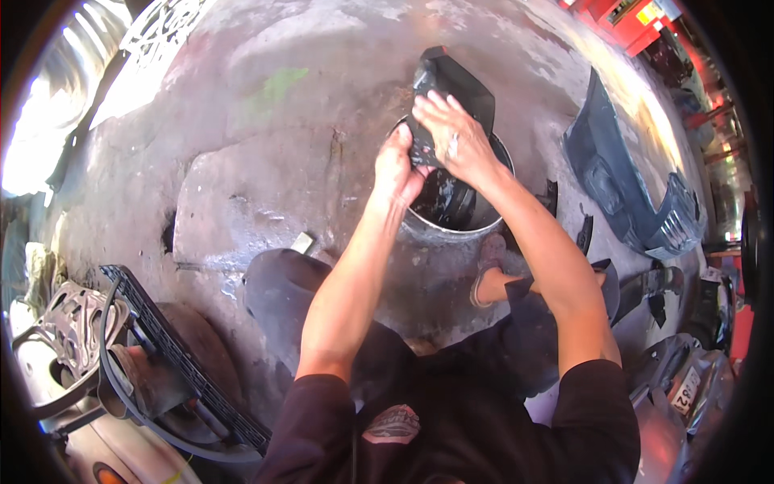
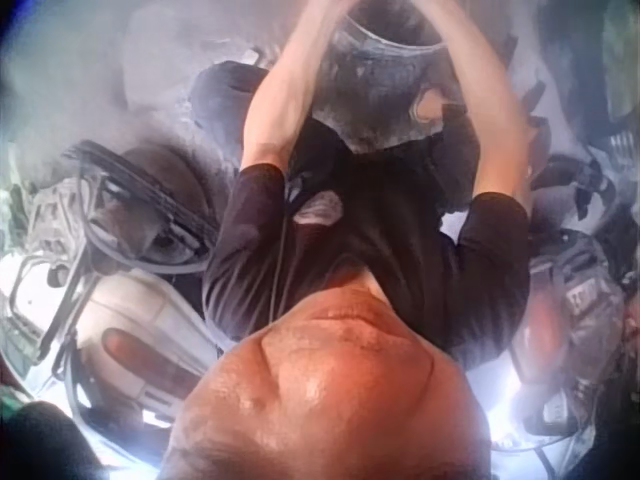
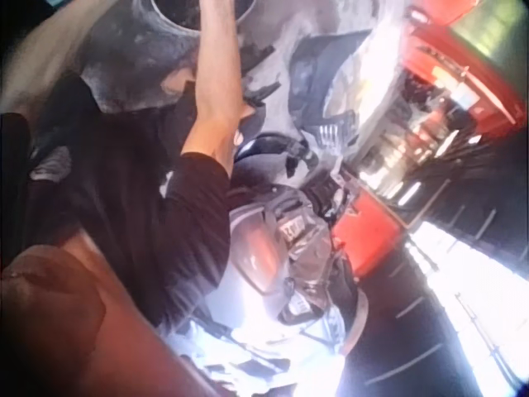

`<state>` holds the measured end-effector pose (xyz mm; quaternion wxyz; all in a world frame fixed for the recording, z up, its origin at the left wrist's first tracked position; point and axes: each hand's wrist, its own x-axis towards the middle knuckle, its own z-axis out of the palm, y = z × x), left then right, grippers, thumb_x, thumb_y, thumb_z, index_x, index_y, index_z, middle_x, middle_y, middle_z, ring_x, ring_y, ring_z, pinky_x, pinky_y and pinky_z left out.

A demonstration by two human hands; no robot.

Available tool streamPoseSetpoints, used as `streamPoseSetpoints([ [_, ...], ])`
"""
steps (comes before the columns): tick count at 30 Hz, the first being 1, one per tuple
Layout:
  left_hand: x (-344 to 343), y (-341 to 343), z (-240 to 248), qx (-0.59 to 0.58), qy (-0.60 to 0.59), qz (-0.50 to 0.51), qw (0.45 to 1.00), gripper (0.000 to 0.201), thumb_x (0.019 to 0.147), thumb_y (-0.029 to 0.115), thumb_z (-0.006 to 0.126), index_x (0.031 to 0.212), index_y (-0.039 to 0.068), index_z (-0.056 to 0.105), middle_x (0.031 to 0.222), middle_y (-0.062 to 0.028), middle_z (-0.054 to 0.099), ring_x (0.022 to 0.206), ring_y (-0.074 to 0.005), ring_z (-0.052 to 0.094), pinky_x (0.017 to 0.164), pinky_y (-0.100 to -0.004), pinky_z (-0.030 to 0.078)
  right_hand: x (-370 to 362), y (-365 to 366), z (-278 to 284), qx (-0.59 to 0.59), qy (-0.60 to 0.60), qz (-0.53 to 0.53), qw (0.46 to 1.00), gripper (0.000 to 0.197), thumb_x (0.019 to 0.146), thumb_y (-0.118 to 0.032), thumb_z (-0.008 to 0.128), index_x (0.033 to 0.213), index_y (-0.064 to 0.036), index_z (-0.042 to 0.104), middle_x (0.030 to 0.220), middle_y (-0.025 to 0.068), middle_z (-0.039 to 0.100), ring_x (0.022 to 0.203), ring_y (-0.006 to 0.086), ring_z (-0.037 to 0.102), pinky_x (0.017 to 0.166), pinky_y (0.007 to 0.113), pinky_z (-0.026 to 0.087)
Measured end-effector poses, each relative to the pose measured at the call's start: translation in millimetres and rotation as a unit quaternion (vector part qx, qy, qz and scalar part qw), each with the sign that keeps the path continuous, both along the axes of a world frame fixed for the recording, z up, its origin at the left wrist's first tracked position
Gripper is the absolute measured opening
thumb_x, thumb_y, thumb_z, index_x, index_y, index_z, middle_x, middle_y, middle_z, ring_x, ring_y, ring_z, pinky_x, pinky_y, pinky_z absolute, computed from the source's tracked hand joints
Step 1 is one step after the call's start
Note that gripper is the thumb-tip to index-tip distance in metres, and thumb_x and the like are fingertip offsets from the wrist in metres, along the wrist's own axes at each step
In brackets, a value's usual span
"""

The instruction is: The person sits on the floor and scrubs a black plastic car part with a sponge and water from a bucket. They repeatedly dip the sponge into the bucket and scrub different areas of the part, including edges and crevices. Another person walks by in the background at one point.

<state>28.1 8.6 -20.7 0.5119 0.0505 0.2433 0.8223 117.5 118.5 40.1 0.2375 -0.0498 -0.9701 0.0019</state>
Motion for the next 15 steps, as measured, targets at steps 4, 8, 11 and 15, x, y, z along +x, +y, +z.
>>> streamPoseSetpoints([
  [4,-17,1,0,0.026,-0.078,0.013,0.996,0.055,0.109,0.053,0.040,0.129,0.006,0.058,0.123,-0.0148,0.067,0.114,-0.0318,0.065,0.097,-0.0505,0.054,22,-26,-14,-0.031,-0.046,0.075,0.996,0.038,0.090,-0.004,0.057,0.127,-0.0002,0.067,0.139,0.0187,0.063,0.137,0.0359,0.053,0.119,0.053,0.037],
  [8,-14,5,21,0.038,-0.094,0.023,0.995,0.064,0.107,0.061,0.037,0.130,0.004,0.057,0.128,-0.0180,0.064,0.123,-0.0344,0.060,0.105,-0.0559,0.048,-4,-10,8,-0.022,-0.045,0.049,0.998,0.040,0.088,0.001,0.056,0.126,0.0011,0.065,0.140,0.0201,0.062,0.137,0.0369,0.053,0.120,0.053,0.036],
  [11,-23,5,5,0.066,-0.143,0.032,0.987,0.066,0.109,0.057,0.035,0.134,0.000,0.055,0.135,-0.0216,0.061,0.126,-0.0381,0.058,0.111,-0.0538,0.045,13,-24,-2,-0.058,-0.064,0.077,0.993,0.042,0.087,0.003,0.055,0.128,0.0033,0.064,0.139,0.0210,0.062,0.138,0.0376,0.052,0.120,0.054,0.036],
  [15,-10,10,13,0.094,-0.126,0.021,0.987,0.066,0.109,0.054,0.039,0.136,-0.004,0.054,0.135,-0.0226,0.061,0.125,-0.0386,0.058,0.112,-0.0523,0.045,39,-25,10,-0.046,-0.067,0.054,0.995,0.043,0.086,0.002,0.055,0.128,0.0034,0.066,0.140,0.0212,0.062,0.140,0.0369,0.051,0.119,0.053,0.036],
])
